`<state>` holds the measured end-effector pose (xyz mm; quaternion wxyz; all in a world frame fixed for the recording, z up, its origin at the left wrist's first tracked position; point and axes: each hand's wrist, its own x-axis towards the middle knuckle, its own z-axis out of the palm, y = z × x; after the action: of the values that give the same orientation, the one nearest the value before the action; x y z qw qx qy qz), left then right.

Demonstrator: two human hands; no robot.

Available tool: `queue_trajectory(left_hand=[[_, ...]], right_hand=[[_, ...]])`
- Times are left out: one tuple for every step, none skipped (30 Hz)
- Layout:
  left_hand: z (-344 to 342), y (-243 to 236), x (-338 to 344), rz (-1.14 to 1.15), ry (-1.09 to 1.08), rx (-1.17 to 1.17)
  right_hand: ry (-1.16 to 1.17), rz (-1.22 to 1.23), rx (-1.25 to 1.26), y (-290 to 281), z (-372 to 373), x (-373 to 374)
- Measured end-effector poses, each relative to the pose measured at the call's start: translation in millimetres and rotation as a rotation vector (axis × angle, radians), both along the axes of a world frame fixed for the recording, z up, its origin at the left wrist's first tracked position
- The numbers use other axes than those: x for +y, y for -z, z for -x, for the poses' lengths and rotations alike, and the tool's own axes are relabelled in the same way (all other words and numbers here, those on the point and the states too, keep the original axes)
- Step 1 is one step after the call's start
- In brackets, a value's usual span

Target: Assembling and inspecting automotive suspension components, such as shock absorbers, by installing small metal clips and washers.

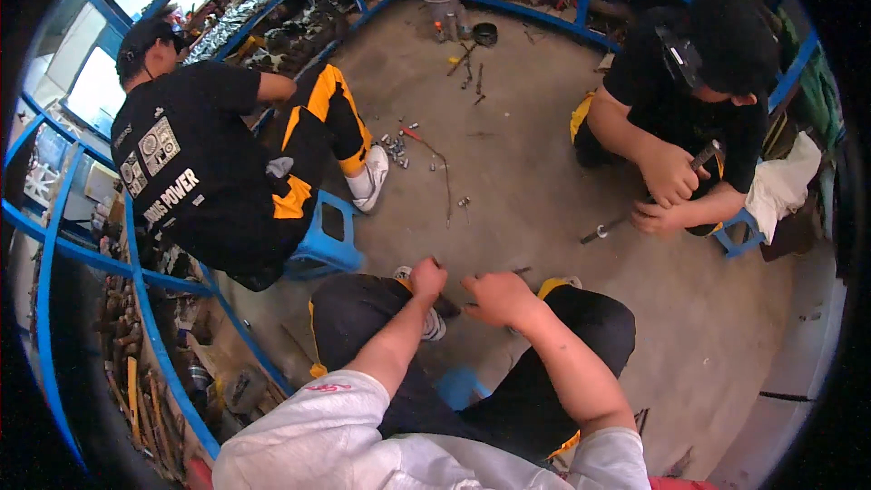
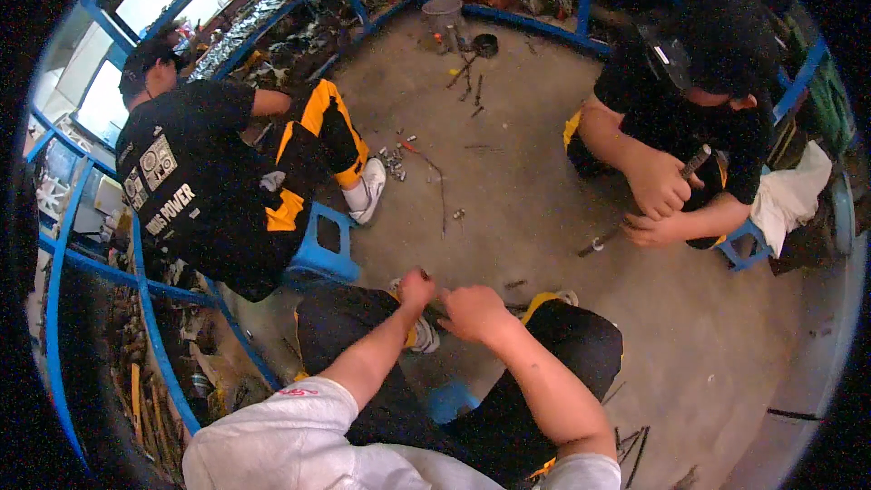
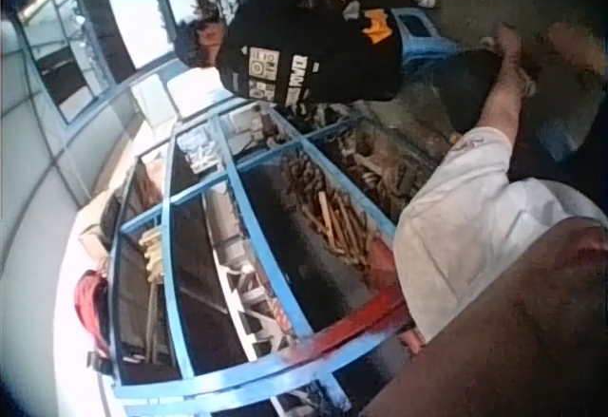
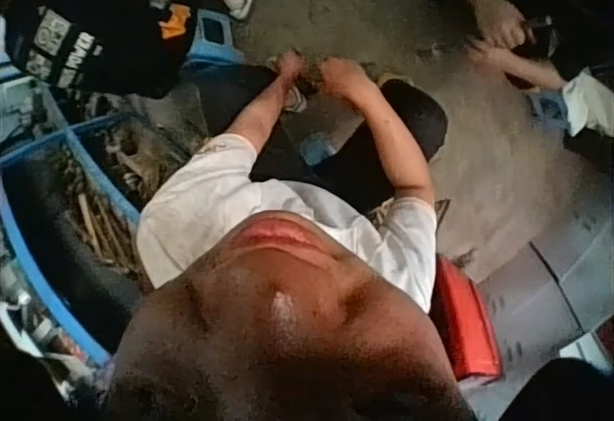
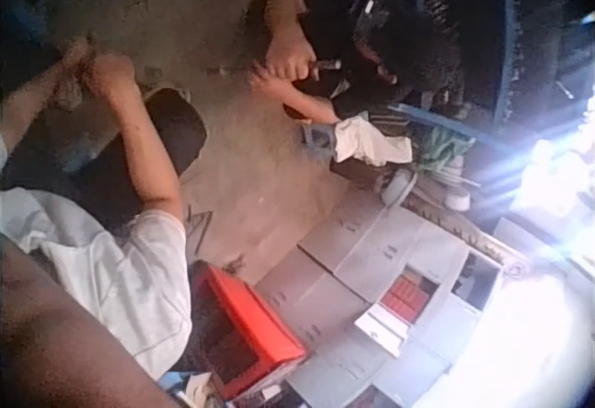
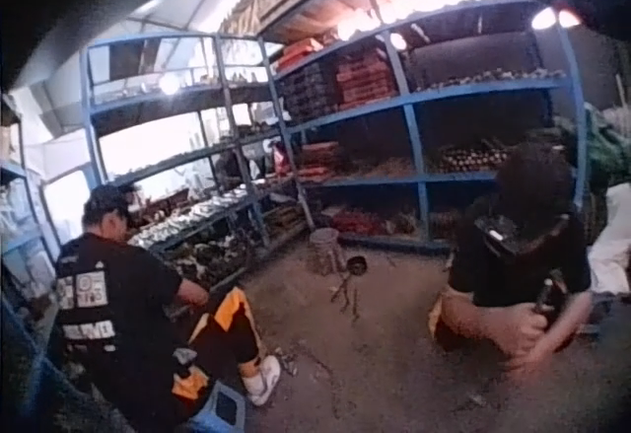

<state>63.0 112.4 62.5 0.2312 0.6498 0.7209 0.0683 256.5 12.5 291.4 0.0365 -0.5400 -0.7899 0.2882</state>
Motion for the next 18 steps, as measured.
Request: queue_trajectory(left_hand=[[0, 3, 7, -0.018, -0.022, -0.006], [2, 5, 13, -0.004, -0.014, -0.007], [6, 8, 21, 0.002, -0.037, -0.008], [5, 9, 26, 0.009, -0.055, -0.01], [4, 10, 28, 0.022, -0.045, -0.011], [2, 11, 30, 0.007, -0.073, 0.0], [0, 12, 28, -0.008, -0.104, 0.011], [-2, 12, 26, 0.003, -0.097, 0.009], [-2, 15, 22, -0.003, -0.072, 0.005], [-2, 16, 18, -0.01, -0.048, 0.001], [3, 16, 13, -0.004, -0.051, -0.003], [7, 14, 7, -0.032, -0.017, 0.033], [4, 10, -1, -0.058, 0.02, 0.062], [0, 5, -12, -0.05, 0.026, 0.051], [-3, -4, -29, -0.047, 0.034, 0.041], [-5, -12, -42, -0.05, 0.035, 0.031], [-4, -11, -55, -0.047, 0.033, 0.02], [2, -12, -71, -0.156, 0.133, -0.041]], right_hand=[[0.008, 0.014, -0.001, 0, 0, -3], [0.005, 0.013, -0.006, -2, 1, -4], [0.0, 0.008, -0.01, -4, 3, -3], [0.012, 0.022, -0.012, -6, 3, -3], [0.002, 0.023, 0.006, -9, 3, -3], [-0.007, 0.024, 0.023, -10, 2, -4], [0.002, 0.035, 0.021, -8, 2, -5], [-0.01, 0.042, 0.005, -5, 2, -5], [-0.027, 0.045, -0.009, -4, 2, -6], [-0.029, 0.052, -0.013, -6, 2, -5], [-0.03, 0.029, 0.005, -9, 2, -4], [-0.024, 0.009, 0.021, -11, 2, -3], [-0.017, 0.019, 0.01, -12, 2, -2], [-0.022, 0.016, 0.01, -11, 3, 1], [-0.024, 0.015, 0.011, -4, 5, 1], [-0.023, 0.013, 0.005, 0, 5, 2], [-0.024, 0.017, -0.006, 3, 5, 3], [-0.021, 0.007, 0.034, 5, 7, 5]])
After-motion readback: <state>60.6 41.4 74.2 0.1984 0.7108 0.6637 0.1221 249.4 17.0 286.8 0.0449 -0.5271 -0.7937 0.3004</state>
